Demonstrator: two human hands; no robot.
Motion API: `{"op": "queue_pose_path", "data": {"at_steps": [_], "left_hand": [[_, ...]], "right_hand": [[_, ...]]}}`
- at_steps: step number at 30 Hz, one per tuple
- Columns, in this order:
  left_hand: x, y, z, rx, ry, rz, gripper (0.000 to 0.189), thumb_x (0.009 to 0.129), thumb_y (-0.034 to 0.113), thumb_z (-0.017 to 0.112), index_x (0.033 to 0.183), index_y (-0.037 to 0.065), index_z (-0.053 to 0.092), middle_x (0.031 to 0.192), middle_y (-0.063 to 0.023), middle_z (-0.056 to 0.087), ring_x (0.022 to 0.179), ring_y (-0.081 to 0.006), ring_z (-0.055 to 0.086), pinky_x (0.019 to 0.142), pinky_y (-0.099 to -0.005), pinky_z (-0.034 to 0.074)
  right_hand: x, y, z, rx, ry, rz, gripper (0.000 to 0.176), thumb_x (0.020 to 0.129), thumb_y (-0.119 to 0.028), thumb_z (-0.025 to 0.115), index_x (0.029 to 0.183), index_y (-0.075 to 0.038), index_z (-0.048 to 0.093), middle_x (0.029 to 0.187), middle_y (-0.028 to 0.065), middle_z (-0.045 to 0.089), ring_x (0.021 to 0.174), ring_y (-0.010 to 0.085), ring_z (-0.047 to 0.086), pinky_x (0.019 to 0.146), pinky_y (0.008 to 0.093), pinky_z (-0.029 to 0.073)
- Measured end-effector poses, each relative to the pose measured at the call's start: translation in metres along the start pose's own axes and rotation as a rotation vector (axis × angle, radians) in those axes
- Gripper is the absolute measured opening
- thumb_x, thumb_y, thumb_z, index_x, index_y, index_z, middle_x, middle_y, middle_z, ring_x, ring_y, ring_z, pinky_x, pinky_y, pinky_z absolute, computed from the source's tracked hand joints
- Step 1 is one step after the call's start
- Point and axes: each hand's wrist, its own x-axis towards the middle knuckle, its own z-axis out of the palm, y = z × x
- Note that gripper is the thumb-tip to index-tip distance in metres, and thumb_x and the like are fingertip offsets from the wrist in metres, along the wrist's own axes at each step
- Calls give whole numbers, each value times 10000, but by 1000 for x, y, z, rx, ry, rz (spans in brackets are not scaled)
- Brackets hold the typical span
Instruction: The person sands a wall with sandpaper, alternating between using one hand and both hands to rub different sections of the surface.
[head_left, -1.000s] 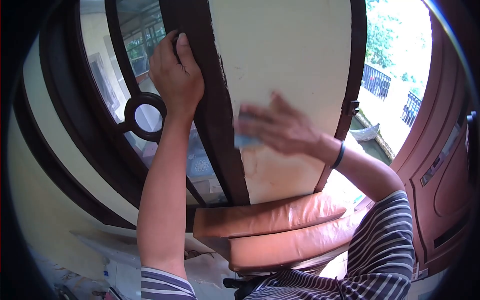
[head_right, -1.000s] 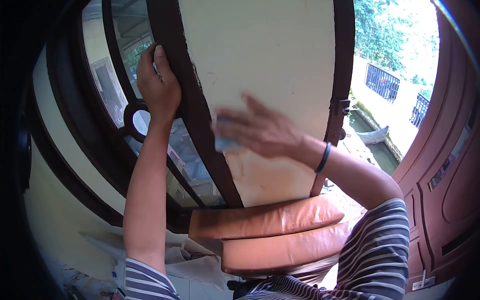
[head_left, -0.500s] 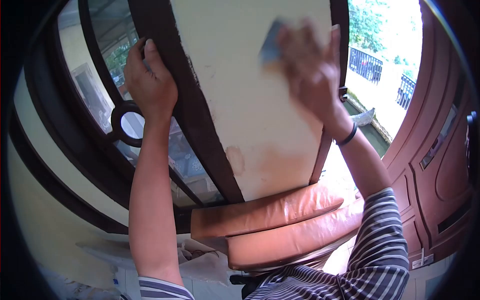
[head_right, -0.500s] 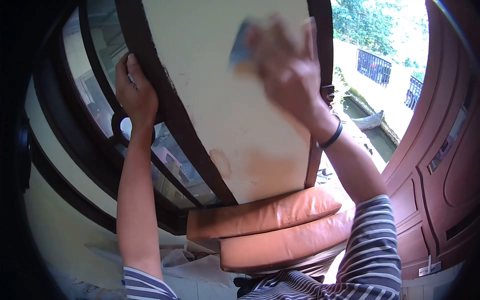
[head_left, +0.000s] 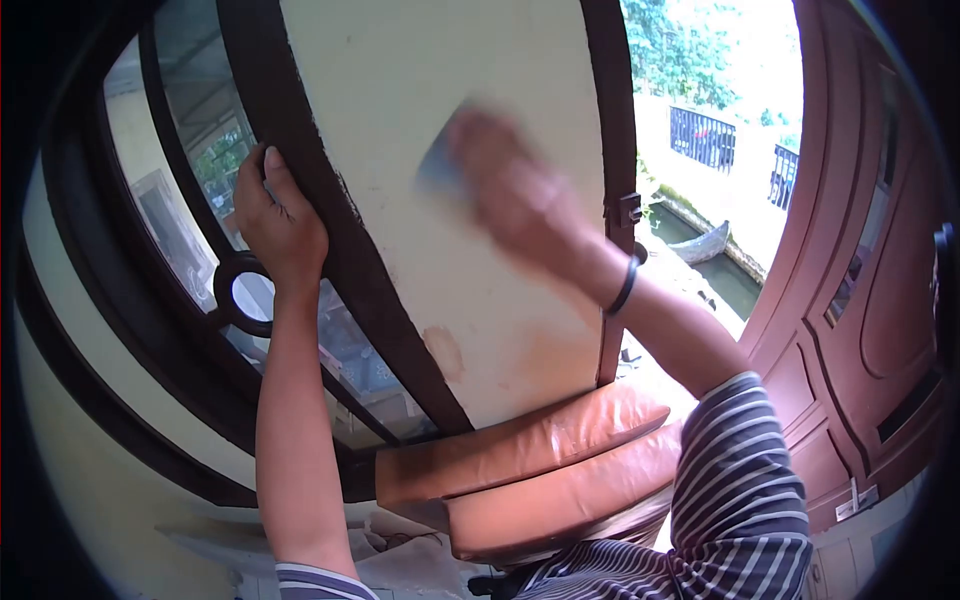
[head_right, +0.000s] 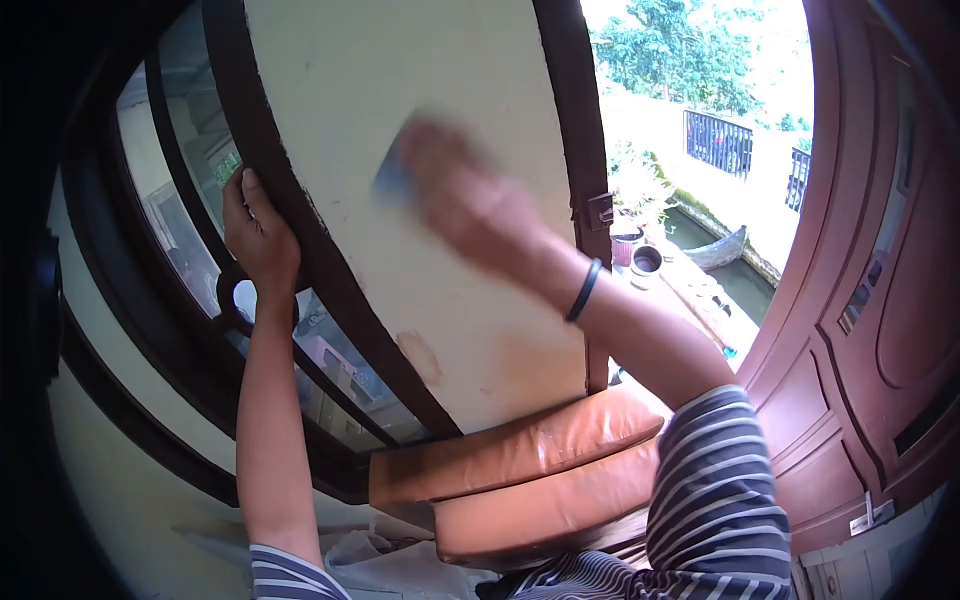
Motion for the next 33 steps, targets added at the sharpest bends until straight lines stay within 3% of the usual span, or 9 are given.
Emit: {"op": "queue_pose_path", "data": {"at_steps": [2, 12, 13, 18, 22, 25, 28, 30, 33], "left_hand": [[-1, -1, 0, 20, 9, 30, 347, 1053, 243, 495, 1149, -58, 638, 1068, -223, 677, 1001, -389, 647, 873, -438, 490], [-1, -1, 0, 57, -2, 40, 349, 1060, 247, 475, 1161, -48, 633, 1063, -219, 677, 991, -386, 647, 872, -442, 488], [-2, 1, 0, 43, 1, 18, 346, 1062, 247, 472, 1158, -44, 633, 1067, -213, 679, 992, -382, 649, 874, -439, 488], [-1, 3, 0, 70, -12, 25, 345, 1063, 241, 468, 1152, -49, 632, 1065, -212, 682, 999, -389, 648, 860, -451, 489], [-3, 3, 2, 57, 18, 10, 329, 1057, 221, 472, 1139, -54, 634, 1056, -224, 681, 991, -403, 646, 845, -465, 488], [0, 1, 0, 72, 18, 70, 308, 1046, 204, 488, 1129, -53, 638, 1037, -235, 676, 970, -414, 648, 835, -467, 490], [0, 1, 1, 45, 39, 75, 290, 1036, 191, 503, 1126, -49, 639, 1006, -239, 674, 942, -421, 648, 821, -474, 488], [0, 0, 2, 42, 51, 69, 271, 1029, 182, 513, 1115, -40, 642, 980, -227, 677, 923, -421, 644, 809, -489, 481], [1, 1, 0, 51, 52, 101, 261, 1027, 185, 517, 1101, -29, 647, 980, -213, 680, 911, -417, 638, 805, -493, 475]], "right_hand": [[-7, -17, -10, 120, -121, -191, 322, 871, -24, 574, 1178, 54, 631, 1300, 196, 618, 1198, 340, 614, 963, 390, 548], [-24, 14, -32, -52, -161, -2, 390, 802, 47, 612, 1190, 35, 641, 1237, 188, 658, 1175, 358, 626, 1035, 419, 509], [-17, 19, -34, 15, -127, 384, 416, 789, 52, 615, 1203, 34, 644, 1251, 188, 655, 1179, 365, 621, 1049, 427, 502], [-40, -14, -31, 21, -192, -140, 341, 927, -76, 528, 1215, 90, 607, 1199, 177, 626, 1156, 295, 607, 1088, 449, 475], [-3, 17, -36, -174, -35, 312, 442, 888, -135, 640, 1281, 63, 598, 1331, 204, 603, 1298, 361, 548, 1132, 497, 406], [-13, -29, -14, 407, -294, 43, 451, 888, -145, 635, 1294, 47, 602, 1398, 185, 573, 1327, 350, 533, 1136, 452, 414], [10, 2, -3, 293, -185, -124, 437, 872, -131, 649, 1272, 42, 614, 1381, 178, 583, 1298, 352, 550, 1121, 427, 434], [46, 13, -10, 45, -40, 195, 474, 857, -77, 664, 1311, 38, 591, 1397, 183, 577, 1311, 364, 540, 1119, 423, 444], [14, -27, 9, 468, -240, 25, 474, 880, -22, 586, 1352, 22, 583, 1400, 185, 583, 1345, 330, 528, 1156, 460, 407]]}}
